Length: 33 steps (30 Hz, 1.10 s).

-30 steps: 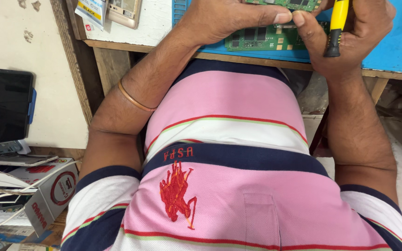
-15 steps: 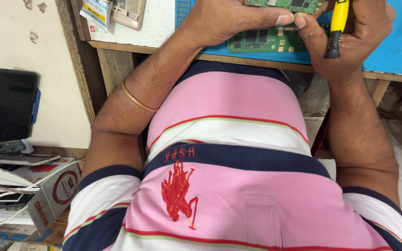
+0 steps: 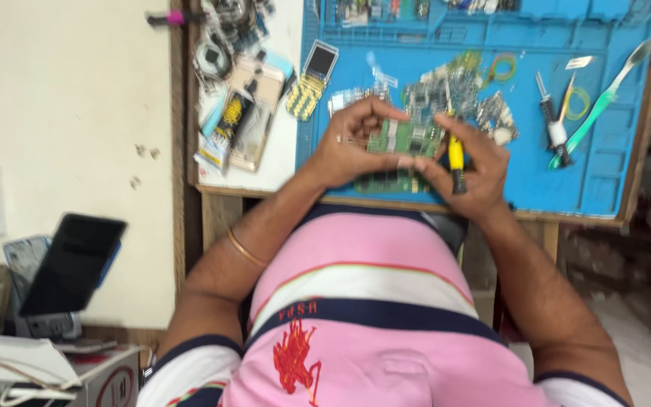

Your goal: The person works on a green circuit board placed on a blue repair mat, using a yellow-handled screwdriver to unscrew and pry components from the board. They reposition the board, lift and turn it over, and continue working on its underside with the screwdriver and a small tool.

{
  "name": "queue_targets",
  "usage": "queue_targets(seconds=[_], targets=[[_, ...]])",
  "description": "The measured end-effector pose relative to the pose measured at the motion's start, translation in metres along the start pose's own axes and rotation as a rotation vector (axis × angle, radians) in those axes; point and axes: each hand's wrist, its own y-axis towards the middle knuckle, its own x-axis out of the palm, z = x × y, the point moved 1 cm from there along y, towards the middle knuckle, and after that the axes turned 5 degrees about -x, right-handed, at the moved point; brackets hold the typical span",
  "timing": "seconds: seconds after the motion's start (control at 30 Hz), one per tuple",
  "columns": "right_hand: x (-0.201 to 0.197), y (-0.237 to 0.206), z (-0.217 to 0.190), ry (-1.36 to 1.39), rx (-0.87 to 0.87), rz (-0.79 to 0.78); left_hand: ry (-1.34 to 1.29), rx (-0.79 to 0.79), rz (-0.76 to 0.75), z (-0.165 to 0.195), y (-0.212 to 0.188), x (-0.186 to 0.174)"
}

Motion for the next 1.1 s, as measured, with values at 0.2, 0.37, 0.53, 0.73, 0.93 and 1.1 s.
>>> queue_targets(seconds=[0.2, 0.37, 0.53, 0.73, 0.93, 1.1], targets=[[-0.001, 0.005, -0.004, 0.006, 0.006, 0.015, -0.063, -0.017, 0.007, -0.001, 0.0, 0.0], [-0.001, 0.006, -0.001, -0.007, 0.006, 0.052, 0.024, -0.019, 0.025, 0.005, 0.004, 0.001], [0.0, 0.005, 0.002, 0.055, 0.059, 0.058, 0.015, -0.092, 0.064, 0.007, 0.005, 0.002], [-0.001, 0.007, 0.003, 0.135, 0.059, 0.057, 0.019, -0.083, 0.065, 0.005, 0.007, 0.0], [-0.003, 0.001, -0.009, 0.075, 0.055, 0.045, -0.003, -0.051, 0.052, 0.009, 0.006, 0.006], [-0.009, -0.01, -0.004, 0.155, 0.12, 0.047, 0.072, -0.062, 0.101, 0.01, -0.005, 0.007]])
